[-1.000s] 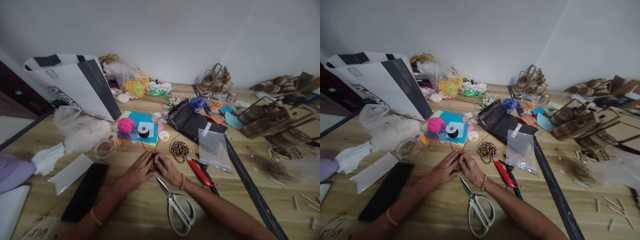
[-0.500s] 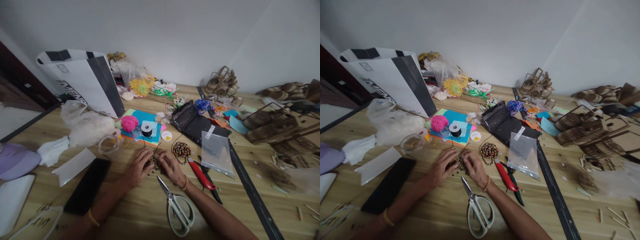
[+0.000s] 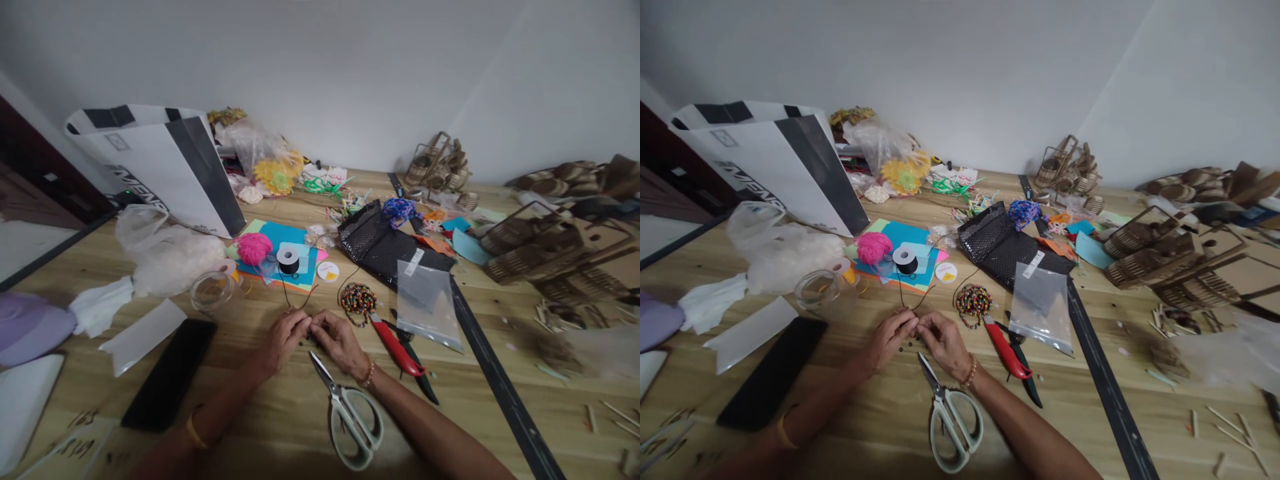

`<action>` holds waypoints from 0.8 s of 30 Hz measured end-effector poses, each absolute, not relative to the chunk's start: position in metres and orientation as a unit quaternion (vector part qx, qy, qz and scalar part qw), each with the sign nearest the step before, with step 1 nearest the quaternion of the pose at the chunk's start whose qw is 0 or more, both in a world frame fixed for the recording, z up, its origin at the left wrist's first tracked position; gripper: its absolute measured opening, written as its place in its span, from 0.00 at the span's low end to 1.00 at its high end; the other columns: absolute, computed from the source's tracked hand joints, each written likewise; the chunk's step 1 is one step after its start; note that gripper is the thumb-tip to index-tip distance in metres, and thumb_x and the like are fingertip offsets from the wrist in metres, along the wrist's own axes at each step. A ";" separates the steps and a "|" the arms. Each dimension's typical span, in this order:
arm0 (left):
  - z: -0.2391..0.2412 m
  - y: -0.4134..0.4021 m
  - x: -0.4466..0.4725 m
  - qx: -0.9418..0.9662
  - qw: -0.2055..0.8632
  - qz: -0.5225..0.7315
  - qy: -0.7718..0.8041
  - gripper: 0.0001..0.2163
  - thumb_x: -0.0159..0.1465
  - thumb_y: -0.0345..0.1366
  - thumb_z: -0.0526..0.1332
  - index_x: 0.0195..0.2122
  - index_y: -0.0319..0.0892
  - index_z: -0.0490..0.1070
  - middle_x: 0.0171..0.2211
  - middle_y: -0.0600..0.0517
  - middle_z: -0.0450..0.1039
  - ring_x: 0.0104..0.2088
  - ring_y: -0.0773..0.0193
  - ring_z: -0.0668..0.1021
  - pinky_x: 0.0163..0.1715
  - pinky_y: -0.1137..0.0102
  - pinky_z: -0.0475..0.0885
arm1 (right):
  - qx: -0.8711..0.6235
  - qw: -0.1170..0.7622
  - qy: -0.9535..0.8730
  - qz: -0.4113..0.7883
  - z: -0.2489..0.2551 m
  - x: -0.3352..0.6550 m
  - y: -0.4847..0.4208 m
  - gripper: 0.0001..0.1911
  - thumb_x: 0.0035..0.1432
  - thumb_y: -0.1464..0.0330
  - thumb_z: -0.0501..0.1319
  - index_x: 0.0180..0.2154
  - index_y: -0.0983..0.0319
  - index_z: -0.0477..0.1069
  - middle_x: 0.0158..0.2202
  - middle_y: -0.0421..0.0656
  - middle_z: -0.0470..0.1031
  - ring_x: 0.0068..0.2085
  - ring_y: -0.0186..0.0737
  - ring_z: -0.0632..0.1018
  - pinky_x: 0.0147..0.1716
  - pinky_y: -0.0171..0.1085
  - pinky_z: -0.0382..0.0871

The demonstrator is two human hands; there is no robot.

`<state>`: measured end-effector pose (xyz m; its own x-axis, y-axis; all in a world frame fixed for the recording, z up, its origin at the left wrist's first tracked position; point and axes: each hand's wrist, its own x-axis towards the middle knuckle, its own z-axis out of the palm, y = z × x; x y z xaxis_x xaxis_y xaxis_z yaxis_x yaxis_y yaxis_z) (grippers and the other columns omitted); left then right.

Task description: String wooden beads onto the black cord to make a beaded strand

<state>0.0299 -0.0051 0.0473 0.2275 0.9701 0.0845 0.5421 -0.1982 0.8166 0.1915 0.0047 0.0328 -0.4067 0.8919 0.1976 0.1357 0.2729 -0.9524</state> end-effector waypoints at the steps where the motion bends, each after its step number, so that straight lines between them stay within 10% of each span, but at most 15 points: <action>1: 0.048 -0.006 0.029 0.710 0.337 0.315 0.533 0.15 0.65 0.40 0.47 0.23 0.43 0.61 0.23 0.55 0.62 0.28 0.65 0.68 0.31 0.70 0.63 | -0.370 0.395 -0.689 0.482 0.033 0.191 0.005 0.12 0.62 0.62 0.56 0.31 0.64 0.69 0.27 0.41 0.70 0.29 0.34 0.69 0.31 0.33 0.64; 24: 0.051 -0.011 0.016 0.693 0.326 0.332 0.550 0.12 0.64 0.40 0.52 0.29 0.41 0.69 0.27 0.52 0.72 0.31 0.63 0.73 0.33 0.71 0.67 | -0.388 0.340 -0.623 0.588 0.040 0.196 0.016 0.17 0.56 0.56 0.60 0.29 0.64 0.68 0.21 0.36 0.65 0.22 0.28 0.64 0.21 0.29 0.58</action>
